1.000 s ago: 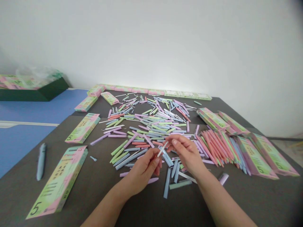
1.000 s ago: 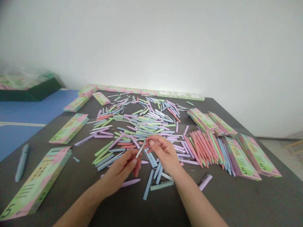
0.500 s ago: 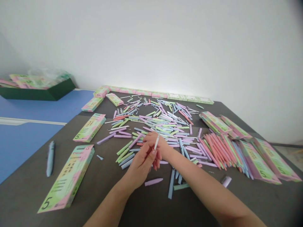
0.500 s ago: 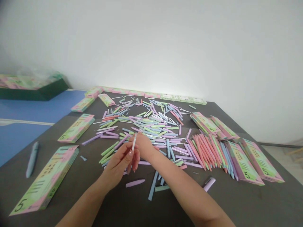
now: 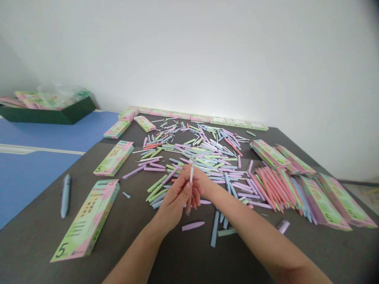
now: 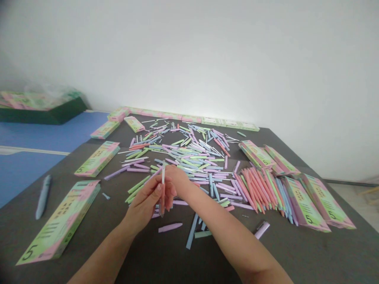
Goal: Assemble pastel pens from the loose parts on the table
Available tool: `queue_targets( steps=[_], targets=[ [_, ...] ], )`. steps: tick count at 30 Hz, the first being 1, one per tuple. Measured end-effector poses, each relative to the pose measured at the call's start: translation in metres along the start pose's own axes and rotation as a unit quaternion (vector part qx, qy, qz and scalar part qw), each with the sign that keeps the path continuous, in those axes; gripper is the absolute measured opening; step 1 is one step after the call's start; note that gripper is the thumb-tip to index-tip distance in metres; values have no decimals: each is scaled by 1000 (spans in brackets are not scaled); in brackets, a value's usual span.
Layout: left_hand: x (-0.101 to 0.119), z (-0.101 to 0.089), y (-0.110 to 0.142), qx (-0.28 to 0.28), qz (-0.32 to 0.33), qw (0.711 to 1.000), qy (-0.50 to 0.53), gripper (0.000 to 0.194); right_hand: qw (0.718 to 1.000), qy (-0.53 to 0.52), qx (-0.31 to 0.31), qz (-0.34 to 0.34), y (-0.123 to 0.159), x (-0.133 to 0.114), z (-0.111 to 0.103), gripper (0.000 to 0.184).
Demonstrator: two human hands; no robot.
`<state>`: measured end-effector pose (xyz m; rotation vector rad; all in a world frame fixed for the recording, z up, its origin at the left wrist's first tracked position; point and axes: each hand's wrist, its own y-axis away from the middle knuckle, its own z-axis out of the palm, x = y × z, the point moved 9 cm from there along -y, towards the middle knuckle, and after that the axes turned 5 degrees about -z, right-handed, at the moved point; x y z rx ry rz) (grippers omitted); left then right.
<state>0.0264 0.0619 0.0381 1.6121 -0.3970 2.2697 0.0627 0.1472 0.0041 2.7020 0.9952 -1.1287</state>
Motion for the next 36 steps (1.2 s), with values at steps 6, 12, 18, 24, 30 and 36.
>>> queue_targets(
  steps=[6, 12, 18, 24, 30, 36],
  targets=[
    [5, -6, -2, 12, 18, 1000, 19, 22, 998, -15, 26, 46, 16, 2, -23, 20],
    [1, -6, -2, 4, 6, 1000, 7, 23, 943, -297, 113, 93, 66, 3, -55, 18],
    [-6, 2, 2, -11, -33, 999, -38, 26, 827, -506, 228, 91, 108, -13, -74, 19],
    [-20, 13, 6, -65, -81, 992, -77, 26, 806, -474, 349, 57, 127, -12, -99, 19],
    [-27, 22, 9, -103, -115, 983, -102, 29, 828, -414, 377, 29, 141, -16, -117, 14],
    [-25, 25, 10, -120, -109, 979, -127, 27, 864, -350, 360, 34, 147, -18, -121, 14]
  ],
)
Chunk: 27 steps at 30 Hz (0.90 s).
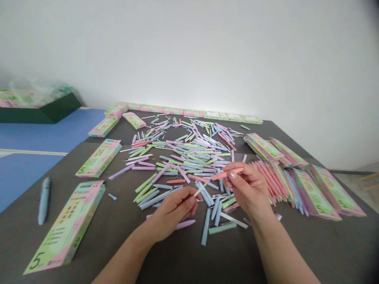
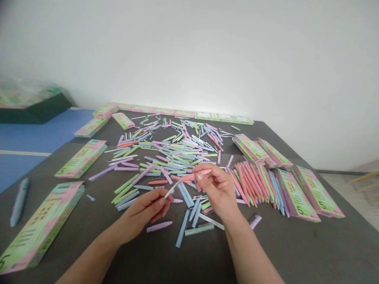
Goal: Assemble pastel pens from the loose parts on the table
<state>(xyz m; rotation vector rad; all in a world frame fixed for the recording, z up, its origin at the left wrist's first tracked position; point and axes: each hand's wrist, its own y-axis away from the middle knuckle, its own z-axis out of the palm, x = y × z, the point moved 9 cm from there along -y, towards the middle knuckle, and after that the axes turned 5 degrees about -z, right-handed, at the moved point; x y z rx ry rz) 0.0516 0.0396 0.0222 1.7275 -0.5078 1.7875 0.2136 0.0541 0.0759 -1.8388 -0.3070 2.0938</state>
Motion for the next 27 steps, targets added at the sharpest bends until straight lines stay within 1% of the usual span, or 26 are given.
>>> queue_targets(
  steps=[5, 10, 13, 16, 19, 22, 25, 27],
  targets=[
    [0, 0, 0, -6, 1, 999, -35, 27, 999, 39, -8, -4, 2, 1, -1, 15],
    [2, 2, 0, -14, -1, 997, -74, 28, 994, 95, -49, -5, 4, -4, 6, 12],
    [7, 1, 0, -5, 13, 992, -127, 27, 988, 137, -66, -8, 4, -8, 10, 10],
    [12, -1, 0, 12, 32, 980, -197, 23, 985, 143, -101, -3, 5, -5, 19, 9],
    [14, -5, 0, 44, 47, 967, -248, 17, 981, 136, -139, 25, 9, 6, 28, 8],
    [16, -8, -1, 70, 57, 955, -282, 12, 978, 130, -154, 55, 13, 17, 33, 11],
    [16, -10, -1, 88, 60, 942, -318, 15, 976, 120, -164, 75, 16, 23, 35, 12],
    [15, -13, 0, 110, 61, 928, -350, 14, 975, 120, -168, 80, 17, 24, 36, 11]
  ],
)
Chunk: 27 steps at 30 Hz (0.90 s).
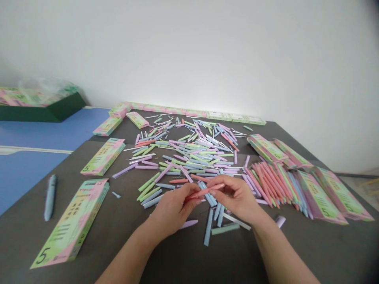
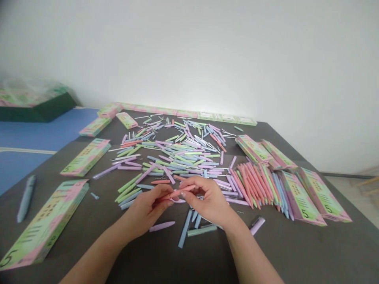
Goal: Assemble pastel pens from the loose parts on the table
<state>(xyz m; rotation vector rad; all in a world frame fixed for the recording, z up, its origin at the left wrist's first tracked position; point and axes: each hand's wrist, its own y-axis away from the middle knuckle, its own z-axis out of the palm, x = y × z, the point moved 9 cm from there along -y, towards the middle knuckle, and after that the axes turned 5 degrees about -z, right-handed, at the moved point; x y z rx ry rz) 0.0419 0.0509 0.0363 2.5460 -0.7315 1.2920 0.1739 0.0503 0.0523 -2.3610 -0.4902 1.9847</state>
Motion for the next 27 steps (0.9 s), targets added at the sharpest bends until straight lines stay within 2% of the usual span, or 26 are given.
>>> queue_targets(
  steps=[4, 12, 17, 20, 27],
  targets=[
    [1, -5, 2, 41, 17, 997, -66, 13, 1000, 9, -6, 0, 0, 1, 0, 9],
    [16, -9, 8, 118, 128, 977, -119, 14, 1000, 8, -8, 6, 0, 5, 0, 9],
    [17, -8, 10, 158, 163, 962, -152, 14, 1000, 15, -7, 18, 0, 9, 1, 13],
    [16, -7, 11, 168, 169, 956, -172, 14, 999, 33, -9, 33, -1, 12, 2, 17],
    [15, -2, 10, 151, 166, 955, -196, 15, 994, 86, -31, 62, -1, 24, 5, 33]
  ],
)
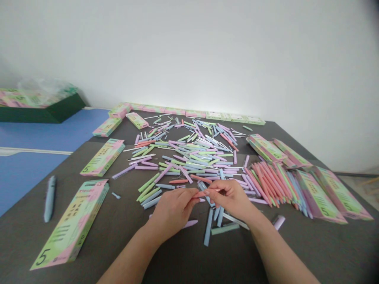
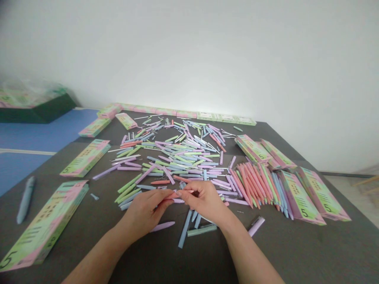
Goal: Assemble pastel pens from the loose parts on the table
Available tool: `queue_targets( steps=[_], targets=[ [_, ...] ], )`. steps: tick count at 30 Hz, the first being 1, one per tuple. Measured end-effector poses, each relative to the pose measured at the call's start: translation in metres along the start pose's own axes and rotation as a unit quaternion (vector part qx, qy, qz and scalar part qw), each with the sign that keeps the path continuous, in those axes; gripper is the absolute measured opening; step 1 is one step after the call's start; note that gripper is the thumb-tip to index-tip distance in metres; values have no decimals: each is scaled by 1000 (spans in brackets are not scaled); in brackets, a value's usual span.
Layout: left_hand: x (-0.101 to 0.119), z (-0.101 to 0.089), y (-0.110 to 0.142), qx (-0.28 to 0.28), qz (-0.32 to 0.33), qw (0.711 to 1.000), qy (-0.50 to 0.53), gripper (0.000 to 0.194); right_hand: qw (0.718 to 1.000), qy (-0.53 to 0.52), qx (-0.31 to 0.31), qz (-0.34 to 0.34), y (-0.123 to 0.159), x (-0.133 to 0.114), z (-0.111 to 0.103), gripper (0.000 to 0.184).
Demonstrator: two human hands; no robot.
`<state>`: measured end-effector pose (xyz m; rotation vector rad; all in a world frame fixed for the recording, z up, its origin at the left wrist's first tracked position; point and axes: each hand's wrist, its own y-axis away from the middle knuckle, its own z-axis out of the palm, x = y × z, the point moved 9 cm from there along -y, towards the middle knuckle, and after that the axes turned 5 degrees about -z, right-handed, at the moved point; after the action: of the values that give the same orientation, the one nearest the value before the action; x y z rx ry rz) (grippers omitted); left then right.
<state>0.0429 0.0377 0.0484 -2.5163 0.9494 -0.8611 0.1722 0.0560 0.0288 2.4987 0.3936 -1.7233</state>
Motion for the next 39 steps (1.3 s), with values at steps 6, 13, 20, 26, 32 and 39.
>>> queue_targets(
  steps=[6, 13, 20, 26, 32, 39],
  targets=[
    [-2, 3, -1, -21, -13, 1000, -8, 15, 999, 2, -32, 19, -1, 8, 4, 45],
    [-9, 2, -2, -19, -42, 999, -1, 13, 998, -37, -29, -52, 3, -12, -10, 29],
    [-9, 3, -2, -23, -53, 998, -19, 16, 999, 24, -7, -28, 0, -4, -14, 17],
    [-5, 3, -3, -26, -38, 999, -21, 15, 997, 73, -14, -20, -2, 2, -6, 47],
    [-12, 6, -3, -53, -64, 996, -15, 14, 998, 39, -21, -49, -1, -7, -9, 24],
    [-11, 4, -3, -41, -54, 997, -21, 15, 997, 56, 23, -57, -1, -9, -20, 16]
  ],
)
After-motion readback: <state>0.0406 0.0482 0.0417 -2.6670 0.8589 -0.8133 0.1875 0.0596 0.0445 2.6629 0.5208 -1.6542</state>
